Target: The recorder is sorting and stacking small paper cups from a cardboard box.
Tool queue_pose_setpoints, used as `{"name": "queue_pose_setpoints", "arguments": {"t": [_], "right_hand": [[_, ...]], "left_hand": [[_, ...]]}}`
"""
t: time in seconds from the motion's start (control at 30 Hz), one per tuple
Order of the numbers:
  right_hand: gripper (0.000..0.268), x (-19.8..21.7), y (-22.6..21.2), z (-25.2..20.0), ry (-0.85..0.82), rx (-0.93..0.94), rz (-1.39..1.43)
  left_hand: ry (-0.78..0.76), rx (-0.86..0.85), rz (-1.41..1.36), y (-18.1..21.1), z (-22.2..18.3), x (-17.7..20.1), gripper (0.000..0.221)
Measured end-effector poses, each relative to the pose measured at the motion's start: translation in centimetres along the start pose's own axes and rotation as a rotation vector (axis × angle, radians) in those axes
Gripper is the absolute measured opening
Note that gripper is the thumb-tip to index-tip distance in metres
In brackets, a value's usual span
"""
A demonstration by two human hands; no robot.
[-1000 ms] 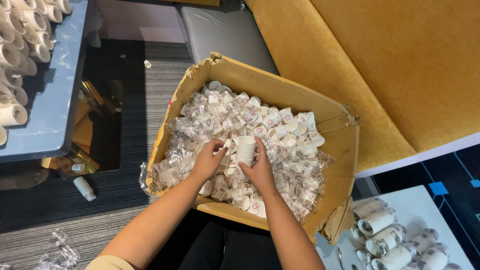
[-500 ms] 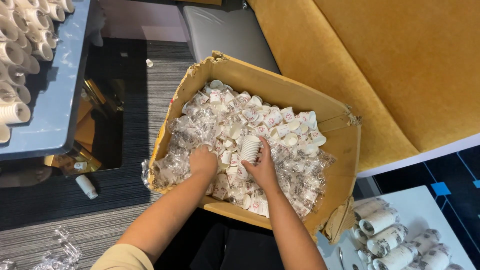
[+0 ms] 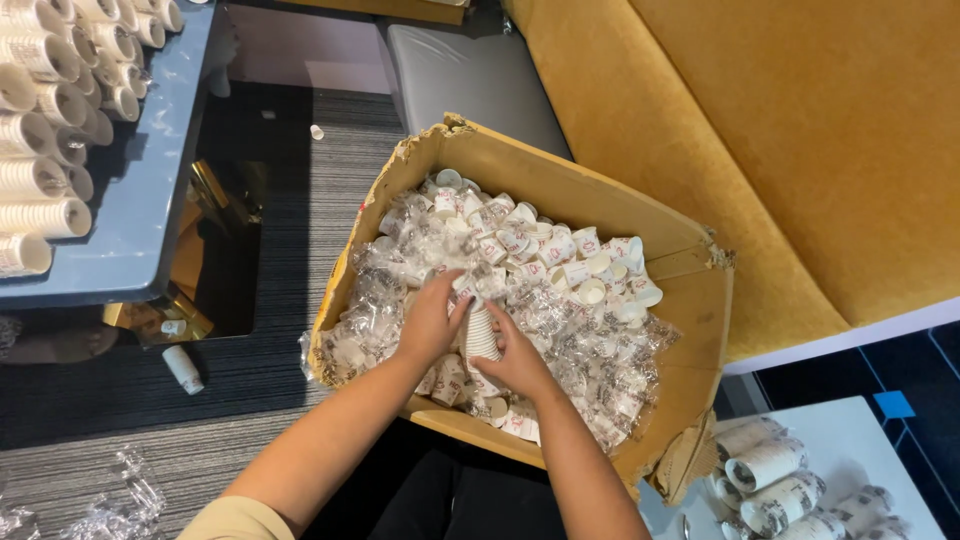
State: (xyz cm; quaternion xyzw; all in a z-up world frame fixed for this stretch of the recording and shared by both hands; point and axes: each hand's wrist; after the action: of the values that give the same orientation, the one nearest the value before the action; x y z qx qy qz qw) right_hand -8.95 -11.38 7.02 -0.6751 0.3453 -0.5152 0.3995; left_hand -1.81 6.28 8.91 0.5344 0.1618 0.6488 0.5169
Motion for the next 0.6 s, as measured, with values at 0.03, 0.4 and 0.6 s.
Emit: {"name": "queue_pose_setpoints", "arguments": {"t": [0.03, 0.4, 0.6], "right_hand": [[0.104, 0.3, -0.6, -0.1, 0.000, 0.002, 0.000], [0.115, 0.5, 2.4, 1.0, 0.104, 0.201, 0.301], [0.098, 0.9, -1.2, 0.0, 0.086, 0.172, 0.209]], "left_hand": [[0.001, -0.001, 0.001, -0.2, -0.1, -0.5, 0.042], [-0.270, -0.068, -0.350, -3.2, -0.6, -3.5, 0.100], [-0.582, 0.263, -0.891, -3.0, -0.5, -2.6, 0.079]]}}
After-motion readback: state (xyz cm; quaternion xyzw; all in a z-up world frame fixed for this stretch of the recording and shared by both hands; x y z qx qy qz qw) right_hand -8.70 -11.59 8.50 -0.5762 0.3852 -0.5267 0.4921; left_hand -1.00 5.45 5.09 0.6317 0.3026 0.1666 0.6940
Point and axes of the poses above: each hand's wrist, its own z-axis towards the middle knuckle, its own x-axis out of the back of the hand, y = z × x, and after that the axes turned 9 degrees about -y, right-handed
